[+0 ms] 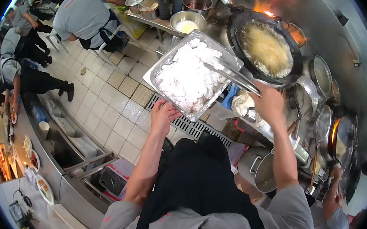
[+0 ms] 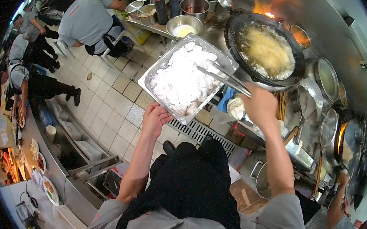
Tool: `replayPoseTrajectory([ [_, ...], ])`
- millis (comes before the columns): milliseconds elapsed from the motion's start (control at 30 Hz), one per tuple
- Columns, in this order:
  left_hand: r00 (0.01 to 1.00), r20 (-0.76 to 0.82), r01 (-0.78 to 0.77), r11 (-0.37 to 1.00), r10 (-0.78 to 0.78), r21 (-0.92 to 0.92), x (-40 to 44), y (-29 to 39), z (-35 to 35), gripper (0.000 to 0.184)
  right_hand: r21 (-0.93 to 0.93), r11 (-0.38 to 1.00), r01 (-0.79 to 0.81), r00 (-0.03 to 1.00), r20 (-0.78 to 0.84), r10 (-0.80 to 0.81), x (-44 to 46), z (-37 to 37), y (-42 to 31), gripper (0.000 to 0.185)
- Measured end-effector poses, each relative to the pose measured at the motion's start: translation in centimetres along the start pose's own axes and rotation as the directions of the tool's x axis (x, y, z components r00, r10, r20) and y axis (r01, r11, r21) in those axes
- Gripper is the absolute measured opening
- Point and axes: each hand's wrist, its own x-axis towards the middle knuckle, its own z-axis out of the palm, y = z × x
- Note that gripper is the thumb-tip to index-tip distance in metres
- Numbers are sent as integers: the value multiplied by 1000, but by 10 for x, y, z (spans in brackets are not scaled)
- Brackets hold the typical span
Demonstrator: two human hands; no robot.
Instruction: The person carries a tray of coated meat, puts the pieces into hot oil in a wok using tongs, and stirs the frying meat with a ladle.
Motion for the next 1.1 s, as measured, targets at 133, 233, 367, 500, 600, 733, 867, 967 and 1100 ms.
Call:
replayPoseTrajectory([
  [133, 1000, 15, 8, 1000, -7, -14, -3, -2, 2, 28, -56, 998, 42, 997, -61, -45, 46, 54, -23, 35],
  [233, 1000, 27, 2, 1000, -1, -19, -2, -2, 1, 26, -46, 995, 88, 989, -117, -92, 38, 43, -24, 34],
  [367, 1000, -13, 6, 1000, -6, -27, -2, -1, 5, 25, 150, 988, -41, 988, -144, 63, 11, -3, -7, 33],
  [500, 1000, -18, 5, 1000, -5, -20, -2, -2, 6, 24, 88, 983, -163, 927, -326, 183, 17, -23, 56, 30],
  [600, 1000, -15, 3, 1000, -3, -18, -2, -1, 6, 24, -84, 939, -334, 923, -232, 307, 30, -29, 95, 31],
  [733, 1000, -14, 0, 1000, -1, -7, -4, -2, 5, 25, -213, 901, -378, 904, -298, 308, 46, -3, 143, 35],
  [867, 1000, -8, 17, 1000, -17, 18, 2, -4, 1, 25, -71, 933, -353, 904, -284, 321, 26, -22, 106, 39],
  [967, 1000, -17, 11, 1000, -11, 7, 2, -4, 4, 24, -44, 980, -196, 959, -218, 182, 3, -25, 53, 38],
  [1100, 1000, 2, -2, 1000, 2, 27, 5, -5, 3, 23, -127, 990, 61, 988, -131, -77, 6, 4, -9, 30],
])
